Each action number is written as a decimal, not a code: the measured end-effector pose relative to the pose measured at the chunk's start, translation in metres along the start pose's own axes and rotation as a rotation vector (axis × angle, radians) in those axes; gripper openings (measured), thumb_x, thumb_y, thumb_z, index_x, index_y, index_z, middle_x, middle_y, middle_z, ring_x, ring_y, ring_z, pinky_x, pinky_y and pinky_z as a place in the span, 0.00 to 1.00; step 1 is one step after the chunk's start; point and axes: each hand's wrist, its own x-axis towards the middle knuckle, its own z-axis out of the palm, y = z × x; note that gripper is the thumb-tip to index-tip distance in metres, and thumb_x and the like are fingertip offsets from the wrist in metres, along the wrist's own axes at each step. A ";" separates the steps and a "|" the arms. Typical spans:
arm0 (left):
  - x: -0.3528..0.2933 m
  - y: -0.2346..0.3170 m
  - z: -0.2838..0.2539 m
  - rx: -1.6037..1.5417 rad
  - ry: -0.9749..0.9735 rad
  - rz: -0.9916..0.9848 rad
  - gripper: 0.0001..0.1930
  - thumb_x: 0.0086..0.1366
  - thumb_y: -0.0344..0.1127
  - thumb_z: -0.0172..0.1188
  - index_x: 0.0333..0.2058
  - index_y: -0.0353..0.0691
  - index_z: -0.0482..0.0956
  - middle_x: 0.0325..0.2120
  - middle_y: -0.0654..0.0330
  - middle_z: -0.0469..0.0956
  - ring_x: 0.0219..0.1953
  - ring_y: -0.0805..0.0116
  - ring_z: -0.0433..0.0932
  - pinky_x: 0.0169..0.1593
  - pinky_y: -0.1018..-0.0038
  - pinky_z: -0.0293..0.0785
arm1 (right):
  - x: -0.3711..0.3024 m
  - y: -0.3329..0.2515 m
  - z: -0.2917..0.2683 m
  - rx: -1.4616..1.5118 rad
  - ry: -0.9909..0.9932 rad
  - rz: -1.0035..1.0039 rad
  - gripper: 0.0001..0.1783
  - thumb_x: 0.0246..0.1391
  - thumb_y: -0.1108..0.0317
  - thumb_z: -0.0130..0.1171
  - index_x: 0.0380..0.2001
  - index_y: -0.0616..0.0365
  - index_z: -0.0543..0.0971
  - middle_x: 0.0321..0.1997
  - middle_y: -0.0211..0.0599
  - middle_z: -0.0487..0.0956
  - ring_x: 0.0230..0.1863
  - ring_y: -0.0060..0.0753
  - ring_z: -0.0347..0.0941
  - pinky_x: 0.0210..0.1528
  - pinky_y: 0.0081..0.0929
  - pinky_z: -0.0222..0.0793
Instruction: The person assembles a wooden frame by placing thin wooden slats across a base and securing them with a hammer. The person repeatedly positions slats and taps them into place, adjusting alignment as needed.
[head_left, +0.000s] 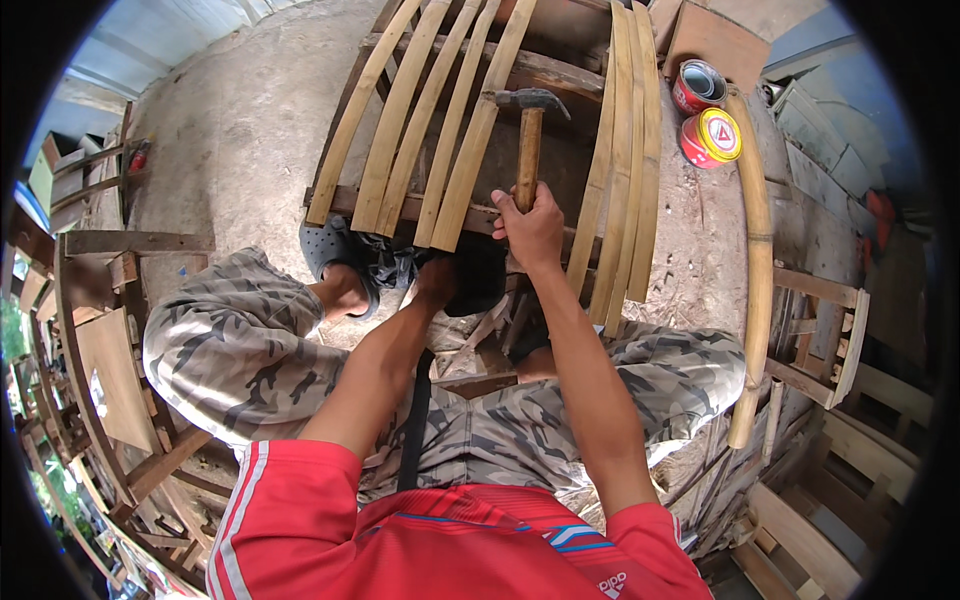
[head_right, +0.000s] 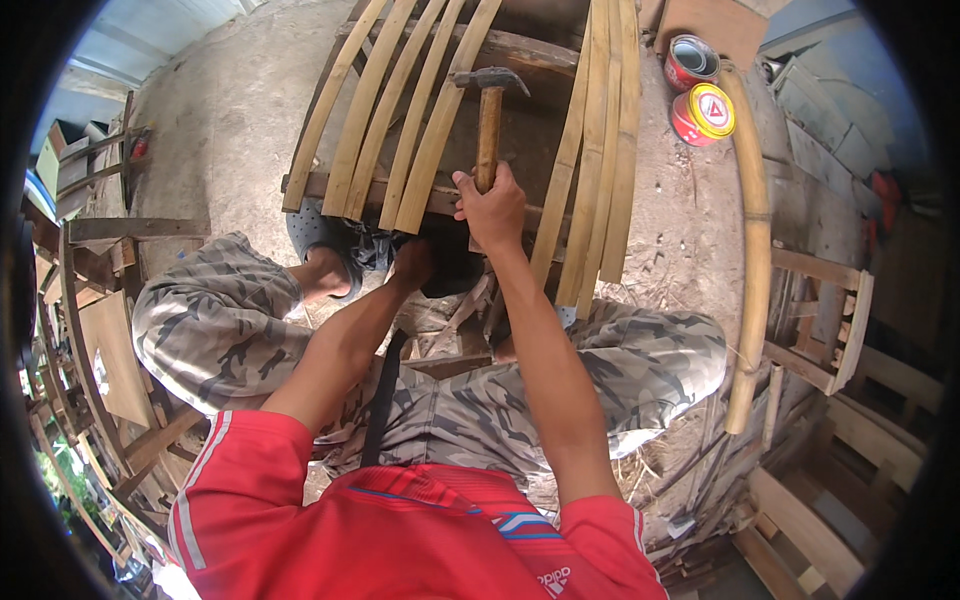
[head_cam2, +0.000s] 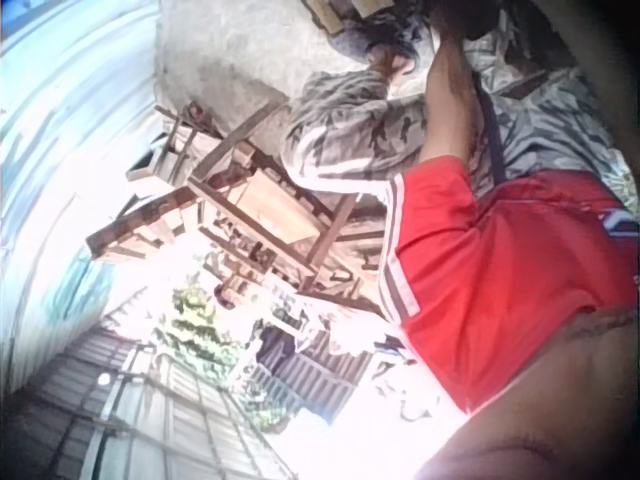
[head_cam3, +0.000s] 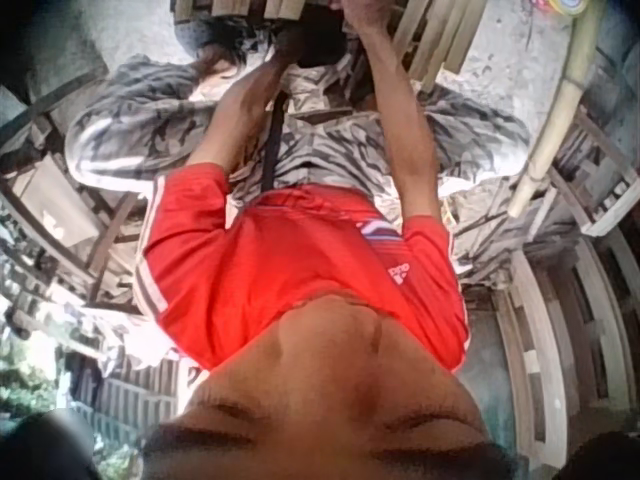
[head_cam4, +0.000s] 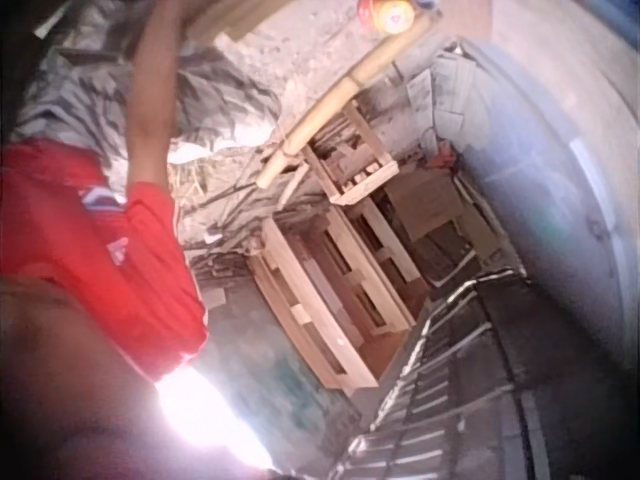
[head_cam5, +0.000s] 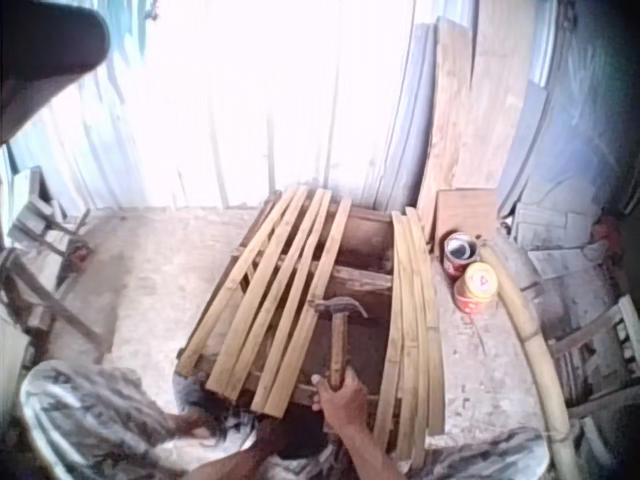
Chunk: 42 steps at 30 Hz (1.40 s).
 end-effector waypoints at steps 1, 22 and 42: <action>0.002 0.002 -0.001 0.019 -0.028 0.017 0.09 0.62 0.34 0.57 0.31 0.38 0.85 0.33 0.43 0.84 0.39 0.41 0.85 0.43 0.52 0.82 | 0.000 0.000 -0.001 -0.016 -0.003 0.007 0.18 0.58 0.62 0.69 0.37 0.66 0.75 0.24 0.37 0.81 0.21 0.27 0.82 0.22 0.25 0.79; 0.010 -0.029 0.004 -0.011 -0.091 0.108 0.14 0.66 0.40 0.56 0.43 0.40 0.85 0.29 0.53 0.85 0.29 0.52 0.85 0.35 0.59 0.81 | -0.002 -0.003 0.006 0.018 0.006 -0.006 0.18 0.57 0.61 0.70 0.36 0.65 0.75 0.24 0.37 0.81 0.21 0.27 0.82 0.21 0.25 0.79; 0.003 -0.026 -0.035 -1.270 -0.423 -0.293 0.18 0.69 0.28 0.59 0.56 0.31 0.74 0.46 0.51 0.81 0.46 0.60 0.84 0.50 0.67 0.83 | 0.006 0.003 -0.001 0.073 0.019 0.005 0.18 0.56 0.62 0.70 0.35 0.66 0.75 0.24 0.37 0.81 0.21 0.28 0.82 0.22 0.25 0.80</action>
